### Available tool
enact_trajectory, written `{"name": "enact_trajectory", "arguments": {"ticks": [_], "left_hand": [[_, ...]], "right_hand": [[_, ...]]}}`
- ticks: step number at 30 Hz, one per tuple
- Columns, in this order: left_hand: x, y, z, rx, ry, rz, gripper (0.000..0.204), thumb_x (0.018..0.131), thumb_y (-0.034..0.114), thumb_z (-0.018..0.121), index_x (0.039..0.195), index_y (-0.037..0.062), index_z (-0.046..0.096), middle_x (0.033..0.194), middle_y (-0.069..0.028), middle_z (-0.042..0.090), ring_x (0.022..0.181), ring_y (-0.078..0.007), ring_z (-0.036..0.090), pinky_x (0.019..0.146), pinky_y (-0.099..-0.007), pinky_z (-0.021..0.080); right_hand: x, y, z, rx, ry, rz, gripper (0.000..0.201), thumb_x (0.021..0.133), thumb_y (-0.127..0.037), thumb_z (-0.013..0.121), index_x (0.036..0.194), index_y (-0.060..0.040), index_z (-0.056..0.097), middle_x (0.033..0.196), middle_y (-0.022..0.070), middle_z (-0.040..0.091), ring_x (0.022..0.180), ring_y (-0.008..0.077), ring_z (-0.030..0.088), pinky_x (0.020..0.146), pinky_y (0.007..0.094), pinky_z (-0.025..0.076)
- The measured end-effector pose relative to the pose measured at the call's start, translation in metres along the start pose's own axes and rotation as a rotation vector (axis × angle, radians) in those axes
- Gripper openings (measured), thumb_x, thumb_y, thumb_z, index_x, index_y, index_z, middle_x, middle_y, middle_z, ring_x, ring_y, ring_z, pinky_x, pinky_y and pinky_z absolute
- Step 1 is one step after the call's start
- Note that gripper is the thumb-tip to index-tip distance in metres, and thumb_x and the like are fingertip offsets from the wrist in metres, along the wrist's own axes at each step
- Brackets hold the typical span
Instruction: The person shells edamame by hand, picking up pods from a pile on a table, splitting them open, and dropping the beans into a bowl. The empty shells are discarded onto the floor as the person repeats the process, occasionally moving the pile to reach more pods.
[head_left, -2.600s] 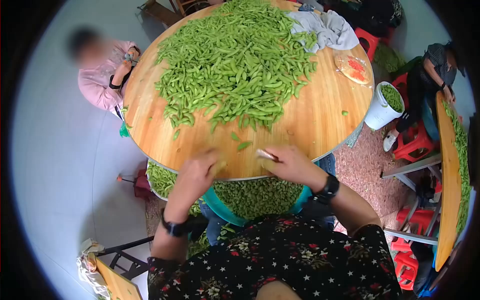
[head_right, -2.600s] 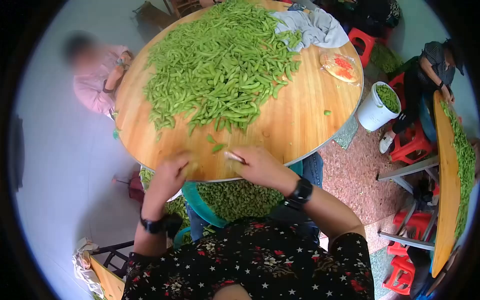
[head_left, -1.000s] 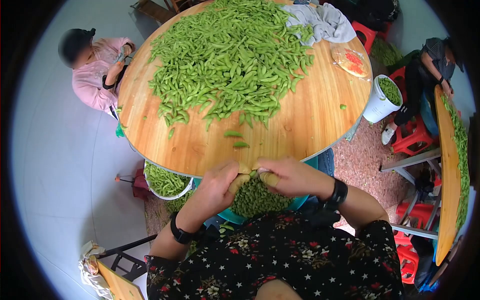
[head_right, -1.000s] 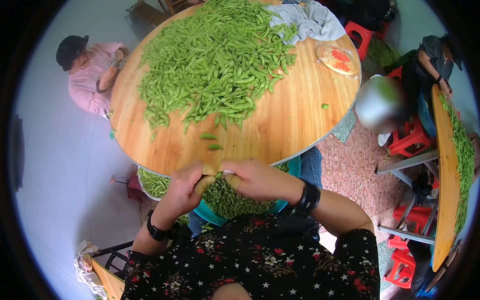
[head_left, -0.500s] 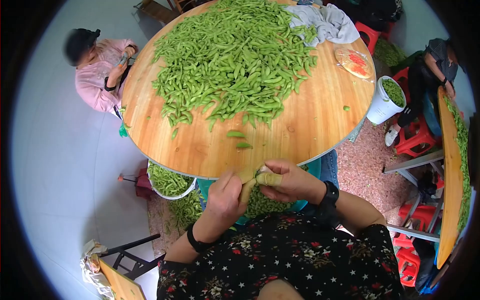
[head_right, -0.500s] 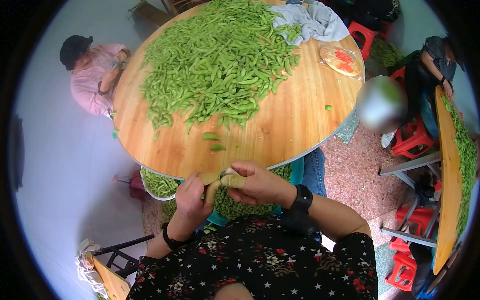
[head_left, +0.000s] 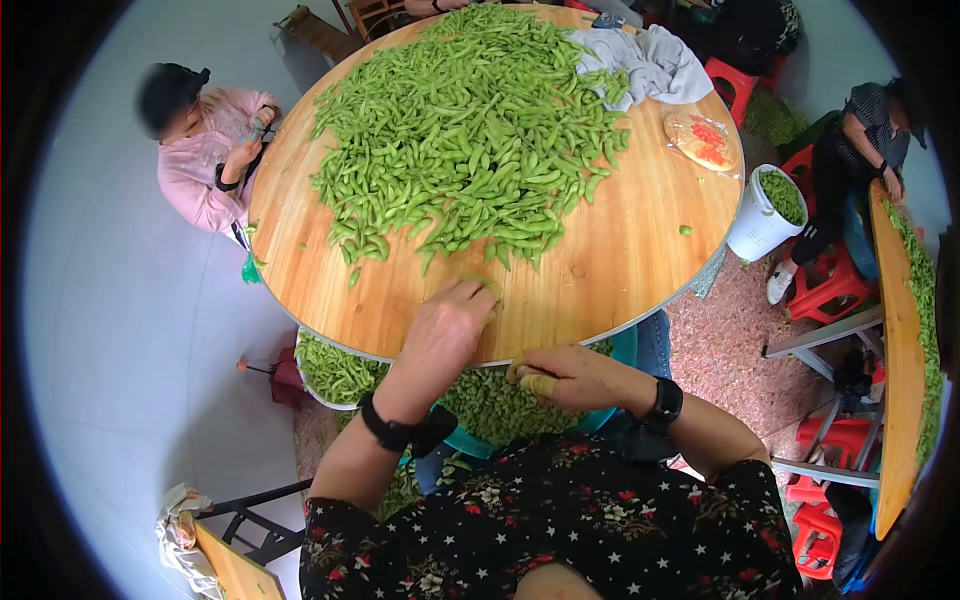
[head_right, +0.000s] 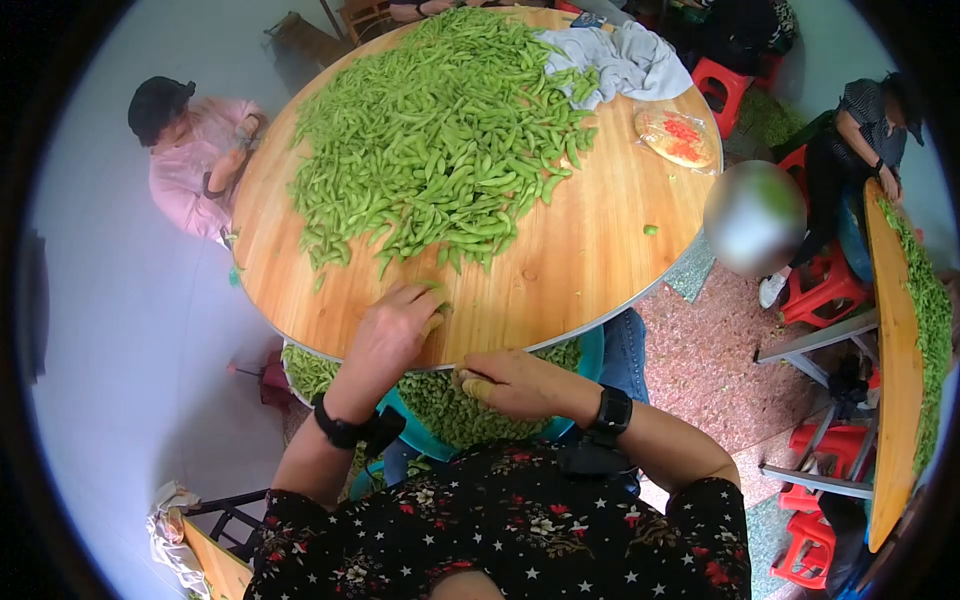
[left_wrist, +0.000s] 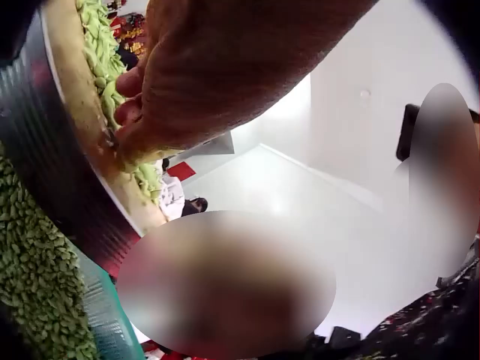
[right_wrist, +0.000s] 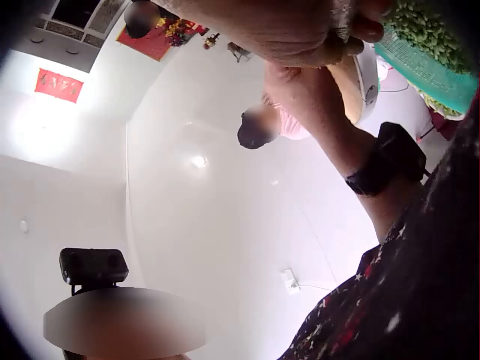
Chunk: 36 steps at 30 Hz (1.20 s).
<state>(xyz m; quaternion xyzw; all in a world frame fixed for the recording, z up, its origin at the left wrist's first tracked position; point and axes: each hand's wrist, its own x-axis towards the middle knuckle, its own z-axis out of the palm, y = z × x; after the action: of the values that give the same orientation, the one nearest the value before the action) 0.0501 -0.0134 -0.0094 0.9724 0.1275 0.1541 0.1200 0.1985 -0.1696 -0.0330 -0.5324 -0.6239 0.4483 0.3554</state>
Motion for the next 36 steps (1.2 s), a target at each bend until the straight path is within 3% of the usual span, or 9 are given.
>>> {"name": "enact_trajectory", "arguments": {"ticks": [4,6,9,16,20,22,26,28,36], "left_hand": [[0.007,-0.007,0.012,-0.012,-0.015,-0.058,0.025,0.082,-0.005,0.056,0.107,-0.0001,0.059,0.1,-0.0149,0.063,0.087,-0.0298,0.064,0.073,-0.0362,0.053],[-0.001,0.004,0.01,-0.959,-0.019,-0.396,0.022,0.088,-0.003,0.057,0.11,0.0007,0.06,0.1,-0.0084,0.066,0.085,-0.0177,0.066,0.069,-0.0282,0.053],[-0.011,0.015,0.01,-1.22,0.129,-0.383,0.021,0.09,0.0,0.061,0.111,0.0025,0.063,0.091,-0.0024,0.066,0.078,-0.0078,0.062,0.066,-0.0235,0.05],[-0.022,0.024,0.022,-0.902,0.329,-0.41,0.013,0.086,-0.002,0.064,0.099,0.0004,0.066,0.089,-0.0025,0.068,0.08,-0.0097,0.063,0.07,-0.0238,0.051],[-0.023,0.024,0.015,-0.827,0.283,-0.397,0.014,0.082,0.002,0.069,0.096,0.0023,0.066,0.079,-0.0056,0.065,0.072,-0.0108,0.062,0.063,-0.0255,0.049],[-0.024,0.027,0.002,-0.613,0.145,-0.329,0.01,0.084,0.002,0.067,0.093,0.0013,0.065,0.081,-0.0042,0.064,0.074,-0.0115,0.062,0.066,-0.0248,0.048],[-0.03,0.033,-0.017,-0.461,0.111,-0.152,0.01,0.082,0.001,0.067,0.092,0.003,0.064,0.079,-0.0079,0.063,0.07,-0.0175,0.063,0.062,-0.0274,0.048],[-0.034,0.033,-0.018,-0.567,0.06,-0.078,0.011,0.081,0.001,0.067,0.092,0.0043,0.064,0.079,-0.0094,0.063,0.07,-0.0233,0.063,0.061,-0.0299,0.048],[-0.036,0.039,-0.013,-0.5,0.181,0.071,0.015,0.078,-0.001,0.069,0.092,0.0025,0.064,0.081,-0.0121,0.064,0.072,-0.0273,0.063,0.062,-0.0314,0.05]], "right_hand": [[-0.001,-0.006,-0.007,0.278,0.183,0.192,0.019,0.098,-0.019,0.046,0.099,-0.0025,0.055,0.069,0.0059,0.057,0.047,0.0134,0.052,0.048,0.0298,0.043],[-0.003,-0.015,-0.009,0.409,0.229,0.212,0.017,0.098,-0.019,0.046,0.1,-0.0036,0.053,0.069,0.0037,0.056,0.046,0.0098,0.049,0.045,0.0266,0.04],[0.002,-0.016,-0.006,0.547,0.243,0.203,0.015,0.099,-0.019,0.045,0.103,-0.0054,0.051,0.068,0.001,0.055,0.045,0.006,0.046,0.042,0.0228,0.037],[0.007,-0.011,0.0,0.43,0.269,0.113,0.013,0.097,-0.016,0.048,0.101,-0.0047,0.048,0.067,0.0039,0.055,0.047,0.0107,0.05,0.045,0.0272,0.04],[0.008,-0.003,0.0,0.167,0.325,0.021,0.014,0.094,-0.015,0.05,0.099,-0.0029,0.047,0.066,0.0083,0.055,0.051,0.0185,0.055,0.049,0.034,0.043],[0.01,0.005,0.0,-0.182,0.454,-0.256,0.014,0.093,-0.014,0.051,0.097,-0.0022,0.047,0.065,0.0125,0.053,0.055,0.0249,0.057,0.055,0.0397,0.045],[0.002,-0.002,-0.012,-0.232,0.352,-0.288,0.01,0.094,-0.015,0.051,0.096,-0.0053,0.049,0.065,0.0083,0.053,0.05,0.0188,0.054,0.047,0.034,0.042],[-0.003,-0.017,-0.025,0.595,-0.11,0.278,0.009,0.096,-0.018,0.05,0.096,-0.0094,0.051,0.066,0.0029,0.053,0.045,0.0108,0.048,0.04,0.0255,0.035],[-0.002,-0.017,-0.02,0.972,-0.206,0.404,0.015,0.099,-0.026,0.048,0.095,-0.0112,0.052,0.066,-0.001,0.051,0.042,0.0052,0.041,0.037,0.0185,0.03]]}}
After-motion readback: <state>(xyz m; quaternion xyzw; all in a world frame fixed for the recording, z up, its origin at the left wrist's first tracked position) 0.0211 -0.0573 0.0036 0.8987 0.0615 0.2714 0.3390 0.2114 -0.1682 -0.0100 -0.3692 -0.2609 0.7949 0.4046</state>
